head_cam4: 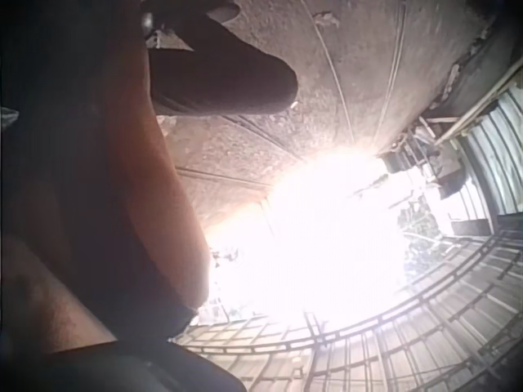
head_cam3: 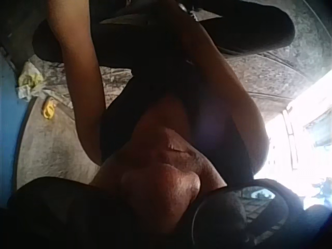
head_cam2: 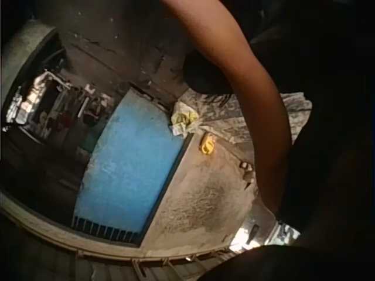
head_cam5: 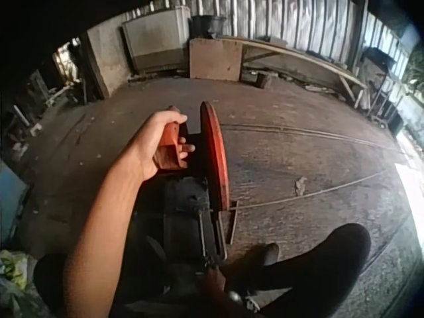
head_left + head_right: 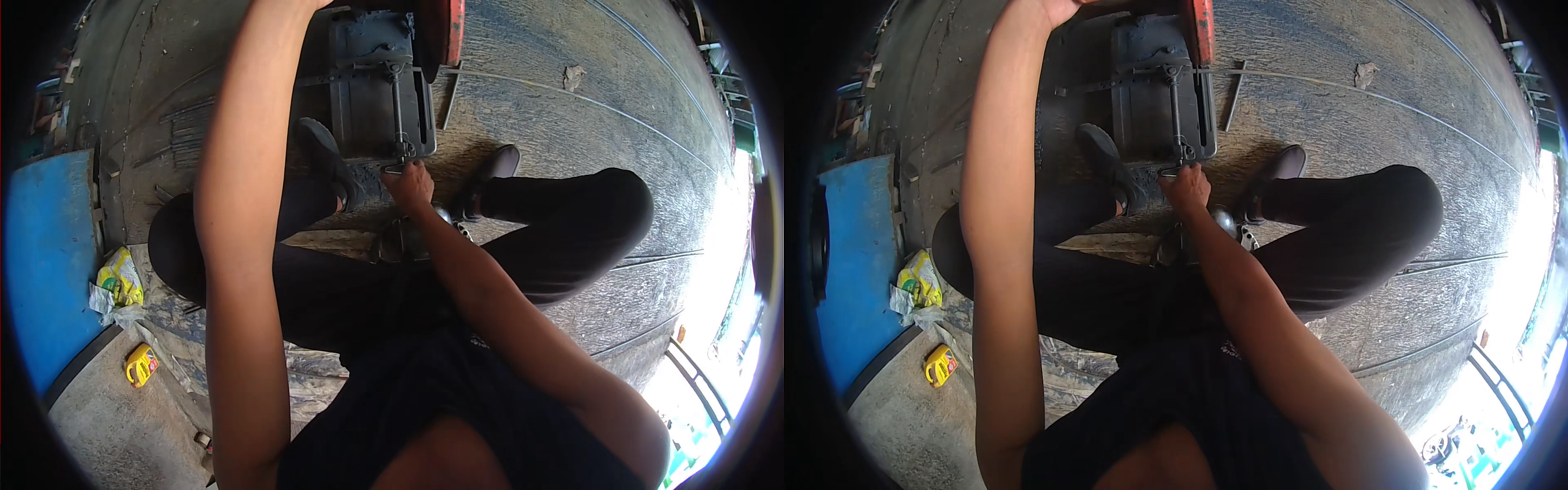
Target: Cutting thin metal rods to size using a power chop saw.
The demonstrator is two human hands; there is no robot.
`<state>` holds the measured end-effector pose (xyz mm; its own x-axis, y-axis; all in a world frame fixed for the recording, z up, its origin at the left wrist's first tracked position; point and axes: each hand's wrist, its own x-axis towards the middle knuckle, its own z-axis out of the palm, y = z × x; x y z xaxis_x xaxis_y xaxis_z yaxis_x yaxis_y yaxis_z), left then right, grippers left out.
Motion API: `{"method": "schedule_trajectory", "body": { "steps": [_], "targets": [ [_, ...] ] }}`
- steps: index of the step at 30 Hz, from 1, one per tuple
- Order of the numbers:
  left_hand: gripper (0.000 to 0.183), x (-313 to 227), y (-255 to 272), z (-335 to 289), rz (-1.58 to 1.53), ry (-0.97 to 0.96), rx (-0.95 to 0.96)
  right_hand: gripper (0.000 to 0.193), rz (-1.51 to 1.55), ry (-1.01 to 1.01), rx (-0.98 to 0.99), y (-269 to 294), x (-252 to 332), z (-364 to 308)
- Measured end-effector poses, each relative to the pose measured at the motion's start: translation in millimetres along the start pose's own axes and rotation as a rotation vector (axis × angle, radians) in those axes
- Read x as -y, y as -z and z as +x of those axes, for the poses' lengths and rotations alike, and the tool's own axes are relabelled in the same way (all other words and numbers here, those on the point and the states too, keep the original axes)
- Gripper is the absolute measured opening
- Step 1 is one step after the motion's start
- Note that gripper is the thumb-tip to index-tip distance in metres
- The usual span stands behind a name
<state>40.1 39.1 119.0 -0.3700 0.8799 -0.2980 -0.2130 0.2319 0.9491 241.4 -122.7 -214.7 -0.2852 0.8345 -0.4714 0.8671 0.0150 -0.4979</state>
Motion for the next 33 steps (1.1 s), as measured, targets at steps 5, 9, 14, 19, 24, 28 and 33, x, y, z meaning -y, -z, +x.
{"method": "schedule_trajectory", "body": {
  "steps": [5, 9, 14, 19, 24, 28, 33],
  "targets": [
    [0.037, 0.4, -1.8, -9.9, 0.017, -0.087, 0.042, 0.054, -0.118, 0.055, 0.050, 3.3, 7.0, 8.8],
    [0.039, -2.8, -5.5, -8.0, 0.024, -0.018, 0.014, 0.049, -0.112, 0.055, 0.009, -4.7, 2.8, 12.7],
    [0.037, -1.8, -4.0, -5.8, 0.014, -0.037, 0.007, 0.037, 0.542, -0.339, -0.186, -26.6, -24.3, 21.8],
    [0.038, -2.4, -4.2, -6.4, 0.013, -0.006, -0.015, 0.039, 1.569, -0.607, 0.486, -44.4, -64.2, 59.3],
    [0.041, -5.4, -6.5, -7.9, 0.047, -0.019, -0.015, 0.040, 2.199, -0.500, 0.852, -62.0, -72.8, 45.1],
    [0.043, -6.2, -5.3, -9.3, 0.048, 0.029, -0.041, 0.035, 2.205, -0.670, 0.381, -60.0, -66.2, 22.4],
    [0.043, 0.4, -2.5, -10.8, 0.040, -0.096, 0.013, 0.041, 2.013, -0.730, 0.193, -78.4, -56.9, 37.7]
  ]
}}
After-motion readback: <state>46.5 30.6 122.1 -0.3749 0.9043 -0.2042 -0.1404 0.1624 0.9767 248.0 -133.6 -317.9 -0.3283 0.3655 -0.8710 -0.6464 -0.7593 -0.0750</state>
